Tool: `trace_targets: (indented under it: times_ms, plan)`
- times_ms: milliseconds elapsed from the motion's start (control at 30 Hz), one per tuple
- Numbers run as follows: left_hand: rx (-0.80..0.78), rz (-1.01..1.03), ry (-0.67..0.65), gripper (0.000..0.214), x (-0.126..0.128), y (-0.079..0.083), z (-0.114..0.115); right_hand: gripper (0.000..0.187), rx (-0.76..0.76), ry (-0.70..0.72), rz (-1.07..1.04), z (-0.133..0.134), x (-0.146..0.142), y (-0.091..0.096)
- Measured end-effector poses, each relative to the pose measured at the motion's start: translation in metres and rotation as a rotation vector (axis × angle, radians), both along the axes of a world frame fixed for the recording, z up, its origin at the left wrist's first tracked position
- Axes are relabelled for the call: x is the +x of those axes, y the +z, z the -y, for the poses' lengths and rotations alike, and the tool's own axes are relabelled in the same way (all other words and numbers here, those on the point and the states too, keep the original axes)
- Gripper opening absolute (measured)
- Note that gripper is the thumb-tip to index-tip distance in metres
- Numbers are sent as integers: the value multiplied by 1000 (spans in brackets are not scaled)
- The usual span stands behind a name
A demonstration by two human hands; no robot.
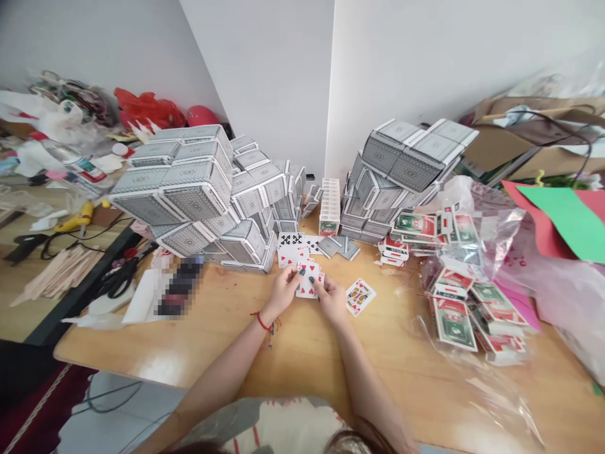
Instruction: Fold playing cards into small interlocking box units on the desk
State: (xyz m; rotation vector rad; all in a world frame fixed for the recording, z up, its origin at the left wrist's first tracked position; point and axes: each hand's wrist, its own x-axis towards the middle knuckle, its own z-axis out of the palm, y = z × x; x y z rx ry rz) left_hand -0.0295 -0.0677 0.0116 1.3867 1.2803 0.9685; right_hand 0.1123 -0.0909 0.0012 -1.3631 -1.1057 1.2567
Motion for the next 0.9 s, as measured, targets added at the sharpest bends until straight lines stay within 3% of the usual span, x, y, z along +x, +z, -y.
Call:
trace_targets:
  times_ms: [267, 500, 900]
  plan:
    - [-30, 83, 42, 28, -4, -5, -3, 43, -20, 4, 15, 0, -2, -2]
    - [-34, 195, -34, 22, -8, 0, -1, 39, -18, -40, 9, 0, -2, -3]
    - [-40, 140, -73, 23, -11, 2, -6, 37, 13, -70, 63, -1, -2, 2]
